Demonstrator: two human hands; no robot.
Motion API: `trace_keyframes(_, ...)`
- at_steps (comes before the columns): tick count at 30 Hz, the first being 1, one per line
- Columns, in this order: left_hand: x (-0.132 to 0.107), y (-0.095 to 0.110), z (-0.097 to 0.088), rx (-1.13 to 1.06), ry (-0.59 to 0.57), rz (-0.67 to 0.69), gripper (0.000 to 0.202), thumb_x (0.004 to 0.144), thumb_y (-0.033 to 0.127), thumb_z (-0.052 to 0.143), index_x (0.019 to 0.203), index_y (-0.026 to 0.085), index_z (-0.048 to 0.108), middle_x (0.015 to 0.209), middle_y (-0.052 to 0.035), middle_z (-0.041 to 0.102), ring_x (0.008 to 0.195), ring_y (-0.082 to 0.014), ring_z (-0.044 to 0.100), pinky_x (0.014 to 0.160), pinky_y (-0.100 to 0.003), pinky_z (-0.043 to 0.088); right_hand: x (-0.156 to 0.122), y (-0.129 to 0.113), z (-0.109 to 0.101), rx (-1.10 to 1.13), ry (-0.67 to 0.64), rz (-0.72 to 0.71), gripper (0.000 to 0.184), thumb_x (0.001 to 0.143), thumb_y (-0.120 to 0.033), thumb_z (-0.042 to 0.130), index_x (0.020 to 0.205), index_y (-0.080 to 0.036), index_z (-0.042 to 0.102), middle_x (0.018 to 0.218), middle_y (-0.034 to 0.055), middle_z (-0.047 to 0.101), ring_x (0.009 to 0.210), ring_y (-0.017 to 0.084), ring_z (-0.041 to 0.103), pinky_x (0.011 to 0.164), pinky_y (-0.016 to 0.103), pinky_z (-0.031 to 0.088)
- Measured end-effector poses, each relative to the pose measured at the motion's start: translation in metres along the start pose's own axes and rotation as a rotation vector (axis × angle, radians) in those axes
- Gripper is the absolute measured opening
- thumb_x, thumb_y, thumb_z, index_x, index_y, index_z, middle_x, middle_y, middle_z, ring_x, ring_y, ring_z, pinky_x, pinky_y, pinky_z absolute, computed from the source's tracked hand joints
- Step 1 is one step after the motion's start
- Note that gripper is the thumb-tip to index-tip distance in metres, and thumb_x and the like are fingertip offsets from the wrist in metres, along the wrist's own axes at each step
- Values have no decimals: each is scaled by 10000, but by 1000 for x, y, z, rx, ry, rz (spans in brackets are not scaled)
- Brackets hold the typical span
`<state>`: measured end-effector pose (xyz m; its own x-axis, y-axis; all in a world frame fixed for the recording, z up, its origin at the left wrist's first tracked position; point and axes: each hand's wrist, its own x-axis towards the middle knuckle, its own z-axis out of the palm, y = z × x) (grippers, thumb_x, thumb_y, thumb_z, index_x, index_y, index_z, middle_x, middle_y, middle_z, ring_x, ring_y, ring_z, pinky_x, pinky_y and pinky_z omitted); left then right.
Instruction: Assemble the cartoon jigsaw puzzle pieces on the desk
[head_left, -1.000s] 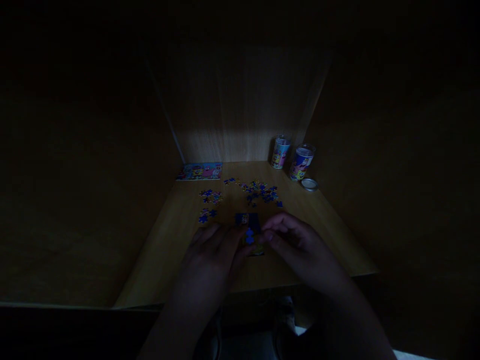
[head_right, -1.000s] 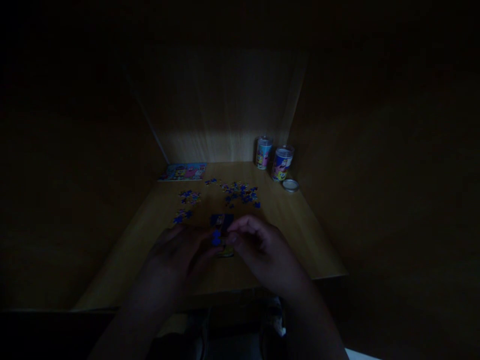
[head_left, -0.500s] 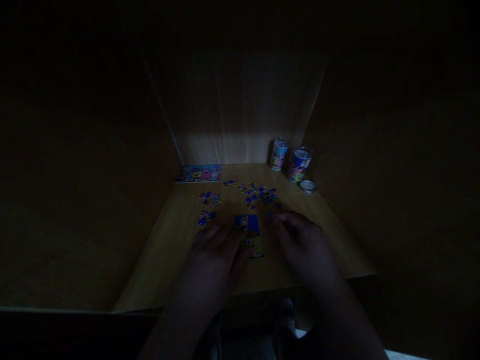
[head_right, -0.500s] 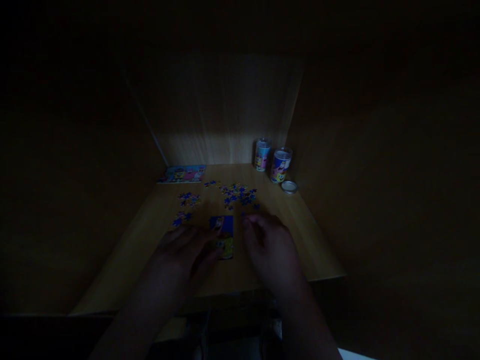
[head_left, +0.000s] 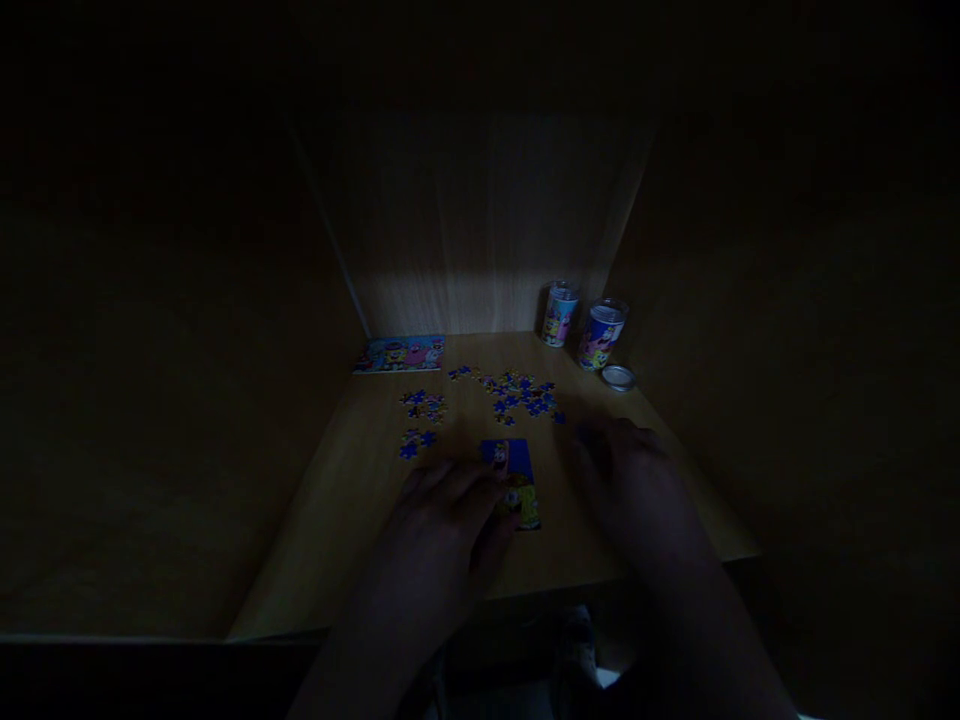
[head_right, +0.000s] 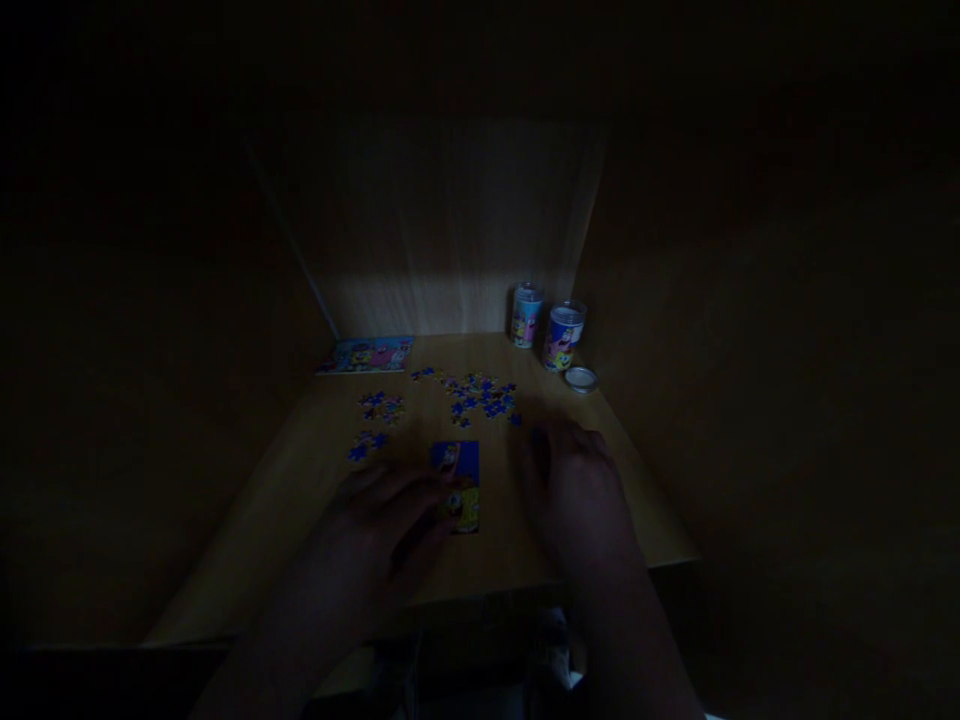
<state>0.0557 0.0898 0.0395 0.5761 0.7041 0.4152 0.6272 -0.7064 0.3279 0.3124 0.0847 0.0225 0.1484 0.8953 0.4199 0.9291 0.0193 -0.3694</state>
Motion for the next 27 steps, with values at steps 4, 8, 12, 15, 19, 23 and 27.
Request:
trace_keyframes(4, 1, 1, 0, 11, -5, 0, 262, 1045, 211, 725, 1303, 246, 743, 1299, -58, 811, 1157, -311, 746, 1031, -590, 618, 1, -2, 0, 11, -14, -30, 306, 1116, -372, 526, 1213, -178, 742, 1206, 185, 781, 1092, 355, 719, 958, 504, 579)
trace_keyframes(8, 2, 0, 0, 13, -7, -8, 262, 1044, 212, 723, 1304, 243, 745, 1303, -65, 808, 1171, -317, 745, 1036, -594, 620, 1, -5, 0, -61, -34, -36, 275, 1120, -340, 527, 1163, -189, 753, 1192, 177, 765, 1108, 350, 704, 978, 499, 574)
trace_keyframes(12, 2, -1, 1, 25, -9, -4, 259, 1056, 226, 707, 1311, 241, 745, 1319, -78, 803, 1168, -323, 747, 1032, -598, 620, 1, -7, -1, -66, -29, -52, 271, 1128, -337, 527, 1223, -199, 739, 1220, 171, 755, 1123, 350, 688, 1004, 508, 573)
trace_keyframes(15, 1, -1, 1, 24, -12, -6, 253, 1058, 228, 702, 1308, 234, 742, 1310, -81, 804, 1163, -325, 744, 1036, -602, 618, 0, -6, -1, -60, -40, -60, 261, 1121, -318, 538, 1214, -222, 762, 1241, 164, 751, 1145, 351, 682, 1018, 509, 576)
trace_keyframes(19, -1, -2, 2, 24, -13, -5, 265, 1058, 233, 707, 1321, 240, 739, 1321, -79, 798, 1179, -327, 738, 1047, -606, 613, 1, -4, 0, -30, -57, -58, 245, 1111, -324, 566, 1158, -236, 789, 1214, 155, 754, 1144, 356, 682, 1014, 521, 585)
trace_keyframes(23, -1, -2, 2, 32, -27, -16, 276, 1063, 235, 697, 1335, 250, 742, 1329, -78, 797, 1178, -319, 743, 1052, -595, 613, 1, -2, 2, -55, -81, -56, 252, 1116, -327, 561, 1173, -226, 784, 1218, 163, 757, 1128, 358, 685, 1013, 527, 578)
trace_keyframes(27, 0, 0, 1, 17, -23, -4, 272, 1063, 217, 689, 1329, 246, 738, 1311, -73, 801, 1182, -312, 742, 1054, -590, 611, 0, -4, 4, -118, -66, -43, 306, 1130, -343, 526, 1289, -216, 754, 1313, 182, 756, 1178, 373, 686, 1030, 541, 564)
